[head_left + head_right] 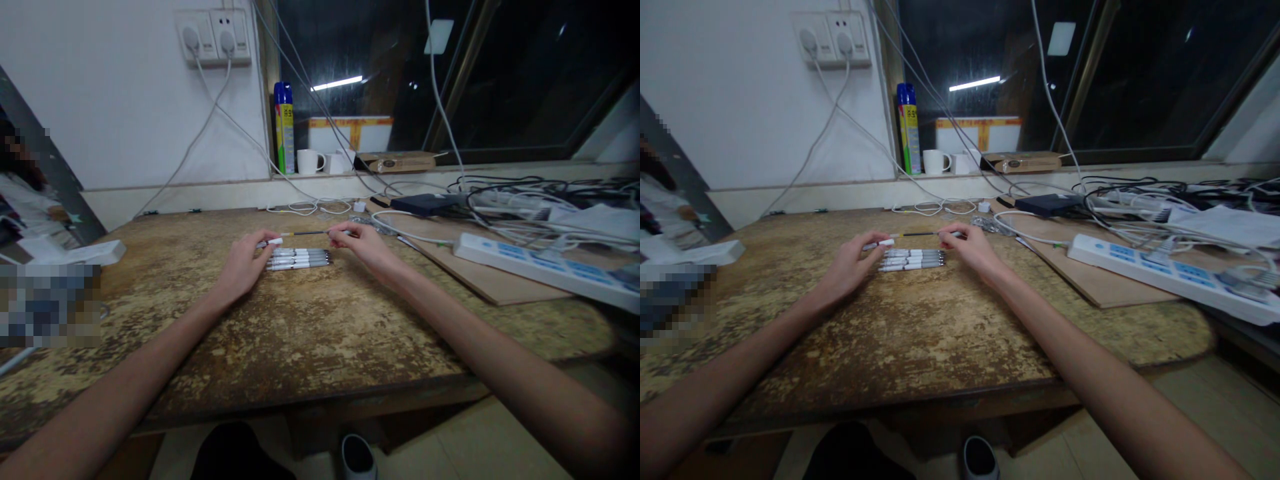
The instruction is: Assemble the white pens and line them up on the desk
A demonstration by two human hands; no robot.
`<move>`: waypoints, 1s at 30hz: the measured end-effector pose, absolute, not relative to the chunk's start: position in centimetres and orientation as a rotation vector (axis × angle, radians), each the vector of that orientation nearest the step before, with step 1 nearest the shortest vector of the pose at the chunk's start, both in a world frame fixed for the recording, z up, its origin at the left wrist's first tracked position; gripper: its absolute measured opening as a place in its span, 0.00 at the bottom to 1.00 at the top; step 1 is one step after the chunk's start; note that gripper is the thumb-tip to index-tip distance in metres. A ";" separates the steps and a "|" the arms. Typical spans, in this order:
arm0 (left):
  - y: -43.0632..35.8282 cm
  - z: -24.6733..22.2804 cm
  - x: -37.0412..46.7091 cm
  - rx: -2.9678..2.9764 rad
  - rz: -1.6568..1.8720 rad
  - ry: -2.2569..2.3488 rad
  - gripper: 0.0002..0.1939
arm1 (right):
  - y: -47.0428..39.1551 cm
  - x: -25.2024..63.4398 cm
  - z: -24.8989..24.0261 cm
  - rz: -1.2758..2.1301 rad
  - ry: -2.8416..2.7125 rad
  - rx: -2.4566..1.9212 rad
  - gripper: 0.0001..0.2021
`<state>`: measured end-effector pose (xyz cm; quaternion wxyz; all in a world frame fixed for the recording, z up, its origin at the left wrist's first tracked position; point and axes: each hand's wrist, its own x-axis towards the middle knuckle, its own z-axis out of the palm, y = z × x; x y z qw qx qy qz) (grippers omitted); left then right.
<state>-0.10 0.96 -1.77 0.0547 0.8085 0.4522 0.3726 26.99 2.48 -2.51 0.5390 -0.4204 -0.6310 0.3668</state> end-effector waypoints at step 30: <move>1.0 -1.7 0.0 2.461 1.109 1.362 0.14 | 2.5 27.0 -2.3 1.085 -1.350 -0.981 0.12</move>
